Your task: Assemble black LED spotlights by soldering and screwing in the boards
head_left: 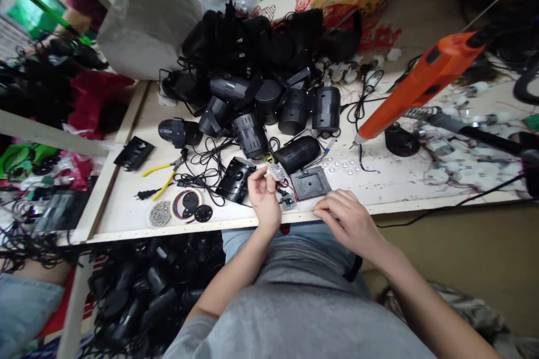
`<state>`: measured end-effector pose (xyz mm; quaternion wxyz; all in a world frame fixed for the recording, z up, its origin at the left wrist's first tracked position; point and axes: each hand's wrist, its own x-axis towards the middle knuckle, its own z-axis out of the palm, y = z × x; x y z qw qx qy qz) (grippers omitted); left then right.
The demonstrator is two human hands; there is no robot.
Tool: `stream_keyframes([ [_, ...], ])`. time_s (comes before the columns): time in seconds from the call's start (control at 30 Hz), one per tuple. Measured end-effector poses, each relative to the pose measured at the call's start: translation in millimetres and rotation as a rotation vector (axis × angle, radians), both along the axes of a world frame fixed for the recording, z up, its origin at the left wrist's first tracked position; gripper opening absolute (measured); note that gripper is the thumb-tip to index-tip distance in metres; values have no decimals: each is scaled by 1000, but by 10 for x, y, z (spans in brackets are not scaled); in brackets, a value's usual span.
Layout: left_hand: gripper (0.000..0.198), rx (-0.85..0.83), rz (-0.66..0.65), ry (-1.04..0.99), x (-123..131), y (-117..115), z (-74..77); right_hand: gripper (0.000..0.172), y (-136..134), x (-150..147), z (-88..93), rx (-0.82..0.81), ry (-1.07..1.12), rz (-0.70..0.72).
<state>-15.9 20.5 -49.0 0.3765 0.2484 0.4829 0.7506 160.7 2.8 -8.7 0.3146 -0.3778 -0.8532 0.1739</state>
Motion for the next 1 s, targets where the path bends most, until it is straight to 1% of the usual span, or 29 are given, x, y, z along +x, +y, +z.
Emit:
stream_keyframes([
  [0.07,38,-5,-7,-25,-4,9,5,15,6,35,-4,12,27,-41],
  [0.17,41,-15,-43,-107,-22,17,14,13,26,82,-20,30,98,-186],
  [0.23,41,-35,-88,-176,-40,19,23,12,31,118,-44,45,96,-277],
  [0.27,40,-47,-108,-198,-49,18,27,12,28,137,-63,53,74,-300],
  [0.4,36,-85,-131,-199,-82,16,31,8,-17,210,-177,64,-55,-291],
  [0.5,35,-98,-133,-199,-97,18,27,13,-51,231,-258,83,-111,-315],
  [0.6,36,-84,-135,-207,-103,23,36,16,-63,224,-239,143,-125,-330],
  [0.63,36,-77,-134,-207,-104,27,41,16,-63,227,-195,163,-132,-323],
  [0.7,37,-69,-133,-215,-103,37,52,17,-65,264,-43,216,-147,-308],
  [0.8,38,-76,-130,-241,-88,40,66,28,-54,447,314,387,-200,-325],
  [0.87,38,-85,-130,-247,-76,30,67,38,10,660,577,563,-270,-411],
  [0.9,37,-89,-129,-244,-71,24,63,42,75,780,698,643,-325,-483],
  [0.93,37,-91,-131,-240,-69,20,57,40,163,900,808,693,-374,-590],
  [0.97,36,-92,-134,-238,-70,17,50,37,271,1010,907,659,-429,-669],
  [1.0,36,-91,-135,-241,-73,16,42,40,391,1105,994,454,-488,-754],
])
